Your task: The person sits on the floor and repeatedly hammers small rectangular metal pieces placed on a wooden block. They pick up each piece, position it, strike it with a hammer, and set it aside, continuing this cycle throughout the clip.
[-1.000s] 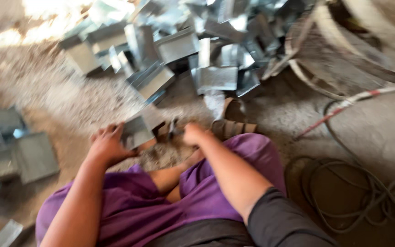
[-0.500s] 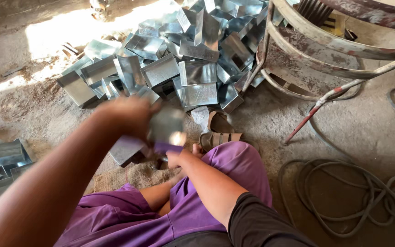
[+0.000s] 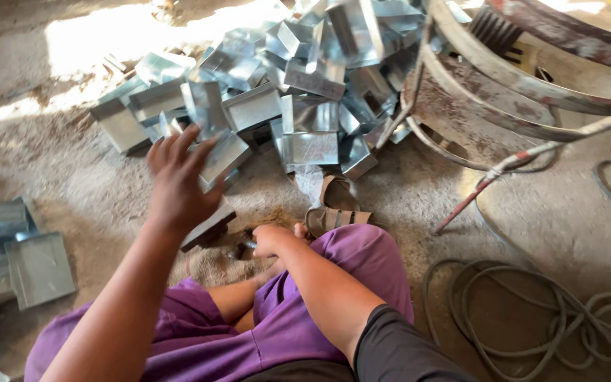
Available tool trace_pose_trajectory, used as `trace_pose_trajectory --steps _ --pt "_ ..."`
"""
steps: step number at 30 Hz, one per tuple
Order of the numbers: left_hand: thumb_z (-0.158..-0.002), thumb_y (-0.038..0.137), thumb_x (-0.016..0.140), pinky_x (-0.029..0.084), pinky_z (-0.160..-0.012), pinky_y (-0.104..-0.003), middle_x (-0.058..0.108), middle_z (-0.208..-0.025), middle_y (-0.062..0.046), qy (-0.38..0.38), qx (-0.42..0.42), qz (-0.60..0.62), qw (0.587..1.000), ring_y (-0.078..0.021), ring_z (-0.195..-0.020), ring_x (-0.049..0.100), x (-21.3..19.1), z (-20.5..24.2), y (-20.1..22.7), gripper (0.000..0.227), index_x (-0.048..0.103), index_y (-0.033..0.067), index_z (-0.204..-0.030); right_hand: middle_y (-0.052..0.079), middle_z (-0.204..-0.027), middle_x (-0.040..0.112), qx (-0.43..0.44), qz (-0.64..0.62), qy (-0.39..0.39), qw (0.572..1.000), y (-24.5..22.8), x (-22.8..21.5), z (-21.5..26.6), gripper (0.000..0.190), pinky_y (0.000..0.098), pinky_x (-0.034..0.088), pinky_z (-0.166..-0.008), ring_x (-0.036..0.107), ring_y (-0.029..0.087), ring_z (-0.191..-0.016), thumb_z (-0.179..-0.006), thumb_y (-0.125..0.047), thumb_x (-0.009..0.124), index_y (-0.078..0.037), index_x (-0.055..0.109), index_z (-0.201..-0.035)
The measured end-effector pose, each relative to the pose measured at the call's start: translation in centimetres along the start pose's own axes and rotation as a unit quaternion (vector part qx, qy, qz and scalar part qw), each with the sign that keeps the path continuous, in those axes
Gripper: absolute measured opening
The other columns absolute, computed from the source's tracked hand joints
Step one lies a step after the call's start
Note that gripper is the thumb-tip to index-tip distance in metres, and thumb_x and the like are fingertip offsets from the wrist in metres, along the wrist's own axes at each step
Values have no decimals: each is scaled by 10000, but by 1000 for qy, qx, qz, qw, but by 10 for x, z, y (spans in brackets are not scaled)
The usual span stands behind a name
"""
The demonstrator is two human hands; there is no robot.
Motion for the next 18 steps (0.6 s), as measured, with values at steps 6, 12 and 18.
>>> trace_pose_trajectory --steps 6,12,18 --pt "-872 409 775 448 -1165 -465 609 -1484 -166 -11 -303 -35 952 -353 -1408 539 -42 205 -176 510 706 140 -1299 166 -1089 745 -52 60 19 997 -5 5 -11 447 484 567 -848 714 356 -1025 -750 -344 805 -104 724 -1117" --pt "-876 419 793 487 -1043 -494 651 -1360 -263 15 -551 -39 833 -413 -1239 618 -79 421 -272 619 677 58 -1366 178 -1320 663 -82 79 45 992 -5 12 -29 737 438 500 -1040 640 339 -1213 -730 -430 841 -91 638 -1352" --pt "-796 552 756 420 -1132 -476 529 -1496 -246 -155 -613 -72 771 -407 -1361 510 -51 523 -251 962 435 60 -1558 167 -1238 716 -122 143 56 981 -11 17 -30 668 428 536 -982 685 356 -1135 -742 -446 856 -107 687 -1293"
Point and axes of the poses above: each hand's wrist, its own z-axis away from the middle knuckle, its own x-axis out of the palm, y = z × x, the point moved 4 cm from there along -z, towards the middle knuckle
